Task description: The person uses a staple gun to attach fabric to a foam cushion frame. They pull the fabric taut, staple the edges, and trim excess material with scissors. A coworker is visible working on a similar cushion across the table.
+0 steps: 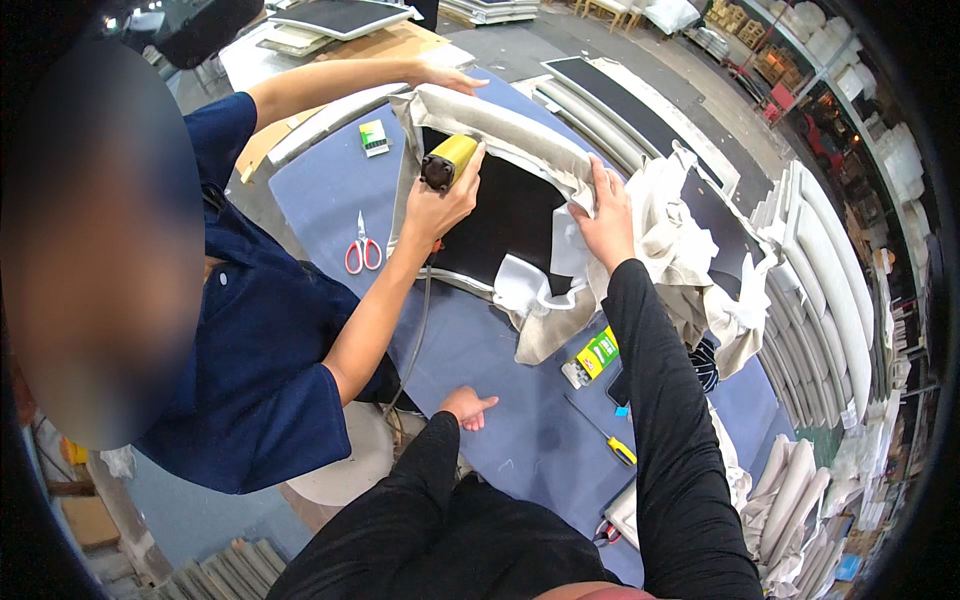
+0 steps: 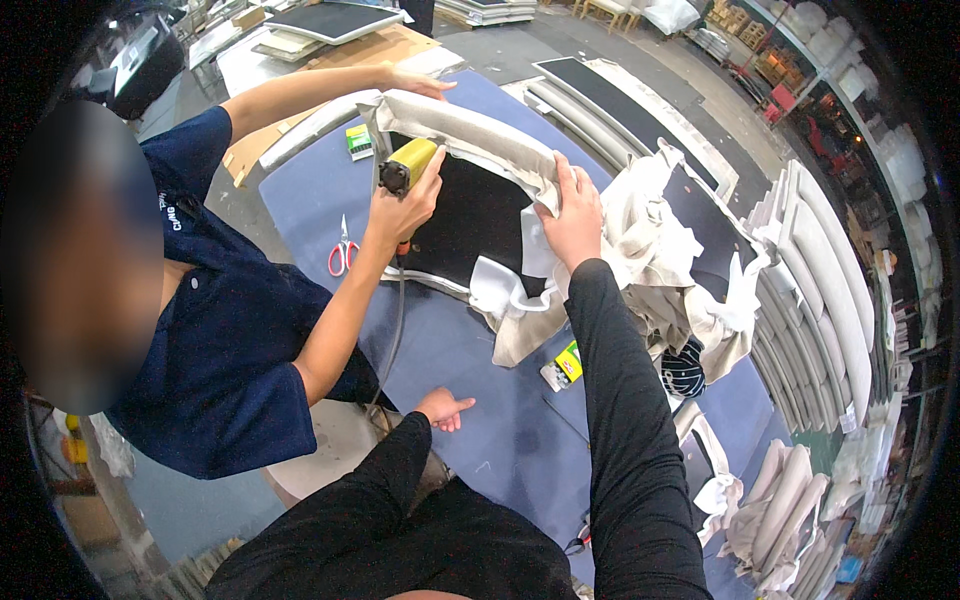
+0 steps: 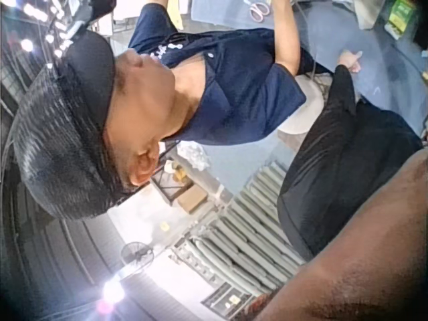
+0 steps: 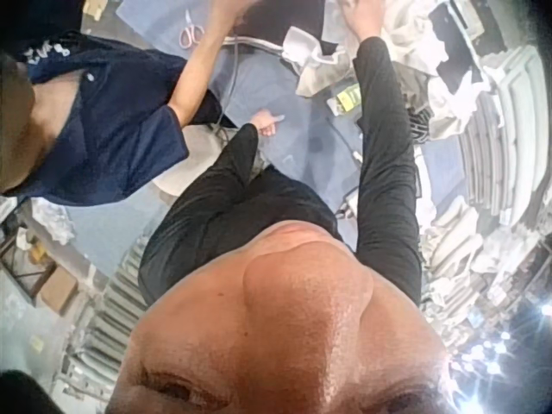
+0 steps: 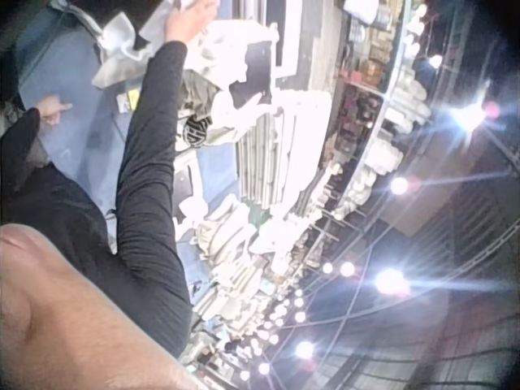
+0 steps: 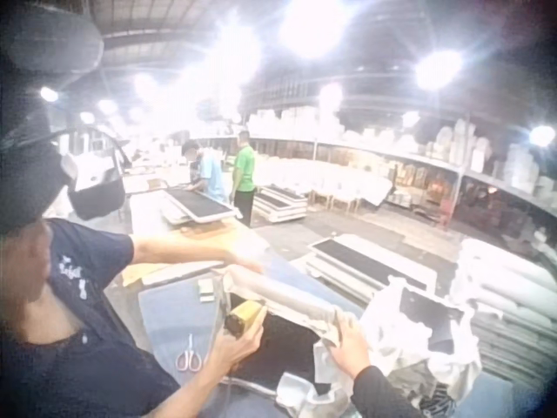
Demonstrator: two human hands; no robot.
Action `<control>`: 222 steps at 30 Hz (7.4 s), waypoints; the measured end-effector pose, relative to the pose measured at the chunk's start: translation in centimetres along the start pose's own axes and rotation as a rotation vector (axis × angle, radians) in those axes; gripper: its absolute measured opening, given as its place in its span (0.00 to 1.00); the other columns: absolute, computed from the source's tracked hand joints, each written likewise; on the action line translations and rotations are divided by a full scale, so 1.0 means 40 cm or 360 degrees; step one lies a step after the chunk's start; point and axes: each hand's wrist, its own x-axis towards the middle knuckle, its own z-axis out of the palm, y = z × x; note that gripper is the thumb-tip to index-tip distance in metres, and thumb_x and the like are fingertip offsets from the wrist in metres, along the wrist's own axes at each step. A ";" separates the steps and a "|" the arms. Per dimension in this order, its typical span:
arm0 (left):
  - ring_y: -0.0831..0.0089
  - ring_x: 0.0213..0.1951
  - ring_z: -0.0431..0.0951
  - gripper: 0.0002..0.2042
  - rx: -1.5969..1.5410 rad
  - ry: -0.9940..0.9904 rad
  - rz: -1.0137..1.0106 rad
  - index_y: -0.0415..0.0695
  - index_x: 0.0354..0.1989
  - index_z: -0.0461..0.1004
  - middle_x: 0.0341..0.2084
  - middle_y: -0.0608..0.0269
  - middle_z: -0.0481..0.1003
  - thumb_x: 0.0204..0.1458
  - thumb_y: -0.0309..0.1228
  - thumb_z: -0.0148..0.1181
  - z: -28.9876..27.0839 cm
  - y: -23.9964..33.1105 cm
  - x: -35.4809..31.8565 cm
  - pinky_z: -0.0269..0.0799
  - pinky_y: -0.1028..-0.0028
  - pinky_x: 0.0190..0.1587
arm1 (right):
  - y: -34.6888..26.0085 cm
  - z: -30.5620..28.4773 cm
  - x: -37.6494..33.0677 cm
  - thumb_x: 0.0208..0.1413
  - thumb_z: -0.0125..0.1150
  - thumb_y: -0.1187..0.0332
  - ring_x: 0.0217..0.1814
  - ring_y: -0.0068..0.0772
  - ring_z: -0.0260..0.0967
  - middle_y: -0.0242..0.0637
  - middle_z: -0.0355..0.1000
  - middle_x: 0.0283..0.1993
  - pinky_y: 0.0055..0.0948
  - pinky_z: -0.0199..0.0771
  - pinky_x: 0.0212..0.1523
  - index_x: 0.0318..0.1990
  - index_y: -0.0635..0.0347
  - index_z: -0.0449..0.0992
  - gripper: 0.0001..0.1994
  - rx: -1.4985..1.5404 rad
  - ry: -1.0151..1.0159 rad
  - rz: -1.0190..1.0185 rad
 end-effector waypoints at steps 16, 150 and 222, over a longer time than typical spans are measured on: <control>0.69 0.17 0.80 0.39 -0.0026 -0.0059 -0.0033 0.34 0.26 0.85 0.20 0.54 0.83 0.66 0.66 0.56 -0.004 0.006 0.014 0.76 0.67 0.22 | -0.008 -0.001 -0.011 0.53 0.79 0.69 0.76 0.58 0.64 0.48 0.65 0.75 0.49 0.64 0.76 0.82 0.40 0.58 0.49 -0.0003 0.0026 0.0030; 0.70 0.22 0.84 0.37 -0.0046 0.0073 -0.0082 0.39 0.23 0.86 0.19 0.58 0.84 0.63 0.66 0.58 -0.011 0.027 -0.042 0.73 0.68 0.24 | -0.243 0.123 0.414 0.51 0.80 0.52 0.61 0.46 0.81 0.54 0.80 0.62 0.38 0.78 0.63 0.76 0.53 0.69 0.45 0.0537 -0.0795 -0.0247; 0.70 0.18 0.82 0.35 -0.0109 0.0064 -0.0081 0.35 0.25 0.86 0.20 0.55 0.84 0.64 0.61 0.61 -0.009 0.021 -0.036 0.80 0.68 0.27 | -0.150 -0.019 0.256 0.49 0.80 0.37 0.65 0.49 0.80 0.54 0.82 0.61 0.41 0.75 0.67 0.71 0.58 0.75 0.47 0.0120 -0.0734 -0.0054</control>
